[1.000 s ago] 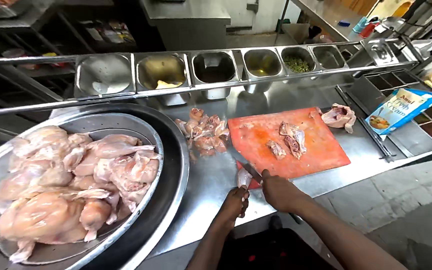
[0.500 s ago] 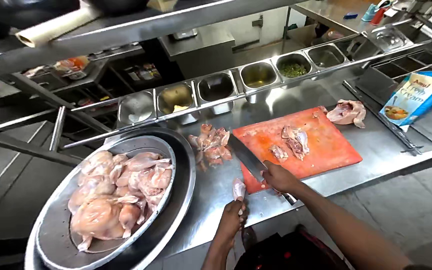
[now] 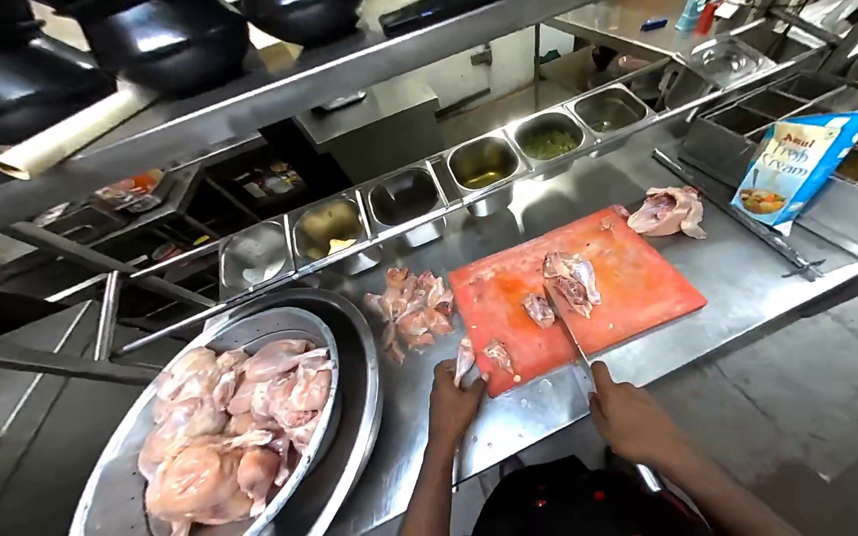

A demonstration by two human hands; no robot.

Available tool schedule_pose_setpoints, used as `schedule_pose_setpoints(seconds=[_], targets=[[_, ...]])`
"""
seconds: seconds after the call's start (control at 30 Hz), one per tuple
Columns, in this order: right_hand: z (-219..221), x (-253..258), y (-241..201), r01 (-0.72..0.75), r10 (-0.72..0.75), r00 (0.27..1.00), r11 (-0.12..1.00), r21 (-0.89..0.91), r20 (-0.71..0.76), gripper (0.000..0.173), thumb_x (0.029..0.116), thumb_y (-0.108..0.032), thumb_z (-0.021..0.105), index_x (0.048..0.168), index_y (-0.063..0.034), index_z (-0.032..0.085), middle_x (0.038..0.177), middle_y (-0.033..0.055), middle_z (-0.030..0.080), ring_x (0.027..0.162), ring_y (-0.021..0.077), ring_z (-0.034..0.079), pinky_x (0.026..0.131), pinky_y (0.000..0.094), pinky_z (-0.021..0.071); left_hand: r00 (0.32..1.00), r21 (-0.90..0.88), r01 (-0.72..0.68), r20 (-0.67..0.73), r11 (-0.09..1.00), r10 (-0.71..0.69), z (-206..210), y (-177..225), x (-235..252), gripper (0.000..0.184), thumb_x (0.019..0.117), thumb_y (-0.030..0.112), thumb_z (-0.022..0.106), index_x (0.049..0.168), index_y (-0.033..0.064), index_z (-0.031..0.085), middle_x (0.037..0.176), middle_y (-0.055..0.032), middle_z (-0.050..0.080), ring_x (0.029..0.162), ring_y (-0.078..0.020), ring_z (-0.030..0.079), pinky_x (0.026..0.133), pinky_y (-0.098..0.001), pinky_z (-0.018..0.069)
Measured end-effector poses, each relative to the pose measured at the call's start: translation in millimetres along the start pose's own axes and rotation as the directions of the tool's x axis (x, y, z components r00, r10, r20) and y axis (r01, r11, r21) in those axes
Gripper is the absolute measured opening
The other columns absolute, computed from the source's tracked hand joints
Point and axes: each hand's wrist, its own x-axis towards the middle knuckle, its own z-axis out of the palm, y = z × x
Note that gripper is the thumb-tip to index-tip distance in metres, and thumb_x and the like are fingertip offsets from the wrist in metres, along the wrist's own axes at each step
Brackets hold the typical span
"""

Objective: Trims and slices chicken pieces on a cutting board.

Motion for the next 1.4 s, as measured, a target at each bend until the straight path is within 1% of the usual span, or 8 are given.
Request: schedule_pose_setpoints(seconds=[0.27,0.43,0.53,0.7,0.87,1.03,1.17,1.4], targets=[[17.3,49.3,-100.4,0.289,-0.313,0.948,0.922,0.258,0.059,0.041,0.1085,-0.029,0.044,0.143,-0.0071,0.043,0.097,0.0183,0.067,0.078,0.0312,0.071,0.075,0.0511,0.0592,0.966,-0.410,-0.157,-0.251,0.899,0.054,-8.4,-14.7,40.2,0.077,0.0796,0.005,0.082,0.145,-0.0010,0.042,0.128,-0.0233,0.059,0.106,-0.0288,0.066,0.089,-0.0452,0.0586],[12.1,52.0,-77.2,0.311,-0.326,0.945,0.881,0.357,-0.022,0.035,0.1104,-0.028,0.042,0.141,-0.0103,0.043,0.083,0.0126,0.064,0.066,0.0251,0.069,0.066,0.0449,0.0599,0.805,0.102,-0.364,-0.465,0.926,0.368,-6.7,-25.8,18.9,0.058,0.0857,0.031,0.072,0.135,0.0010,0.062,0.151,-0.0292,0.045,0.141,-0.0463,0.042,0.113,-0.0598,0.0406],[7.3,52.2,-35.9,0.269,-0.266,0.961,0.860,0.433,-0.069,0.034,0.1100,-0.028,0.043,0.140,-0.0112,0.044,0.078,0.0105,0.062,0.061,0.0226,0.067,0.061,0.0428,0.0600,0.819,0.475,-0.395,-0.205,0.786,0.536,22.2,-38.9,20.1,0.048,0.0984,0.053,0.047,0.136,0.0305,0.066,0.160,-0.0111,0.044,0.151,-0.0426,0.031,0.117,-0.0692,0.0246],[-5.6,35.5,32.6,0.203,-0.152,0.978,0.829,0.522,-0.139,0.033,0.1088,-0.027,0.046,0.139,-0.0131,0.046,0.078,0.0087,0.063,0.059,0.0203,0.066,0.056,0.0404,0.0594,0.889,0.663,-0.267,-0.111,0.699,0.445,-4.0,-37.2,72.6,0.043,0.1052,0.032,0.045,0.145,0.0415,0.057,0.167,-0.0041,0.034,0.154,-0.0417,0.023,0.117,-0.0758,0.0142],[-4.7,6.8,97.4,0.230,-0.078,0.964,0.725,0.649,-0.255,0.032,0.1041,-0.027,0.047,0.133,-0.0128,0.048,0.073,0.0059,0.060,0.053,0.0191,0.063,0.050,0.0379,0.0577,0.917,0.623,-0.049,-0.282,0.781,0.283,-24.9,-8.5,94.6,0.037,0.1012,0.032,0.058,0.138,0.0282,0.065,0.164,-0.0241,0.030,0.150,-0.0512,0.027,0.116,-0.0718,0.0263],[4.5,-18.8,137.0,0.291,0.044,0.925,0.561,0.775,-0.379,0.035,0.1033,-0.025,0.048,0.136,-0.0126,0.047,0.072,0.0054,0.060,0.052,0.0190,0.061,0.047,0.0372,0.0567,0.731,0.421,-0.533,-0.208,0.734,0.650,27.3,64.0,82.0,0.038,0.0973,0.031,0.059,0.125,0.0086,0.071,0.145,-0.0245,0.054,0.136,-0.0476,0.047,0.112,-0.0641,0.0386],[7.6,-26.7,150.9,0.305,0.107,0.902,0.529,0.792,-0.419,0.036,0.1012,-0.024,0.048,0.135,-0.0111,0.047,0.069,0.0044,0.059,0.049,0.0190,0.060,0.045,0.0369,0.0556,0.837,0.238,-0.545,0.219,0.804,0.502,88.4,138.9,75.0,0.058,0.1011,0.047,0.057,0.145,0.0087,0.055,0.137,-0.0131,0.064,0.128,-0.0302,0.060,0.109,-0.0565,0.0469],[27.2,-42.2,173.4,0.310,0.130,0.903,0.461,0.832,-0.409,0.041,0.1034,-0.015,0.046,0.142,-0.0051,0.037,0.072,-0.0007,0.056,0.052,0.0123,0.059,0.046,0.0336,0.0561,0.946,0.201,-0.292,0.203,0.935,0.252,133.9,181.7,61.3,0.057,0.0897,0.035,0.072,0.139,0.0114,0.057,0.121,-0.0183,0.070,0.112,-0.0384,0.068,0.092,-0.0650,0.0543]])
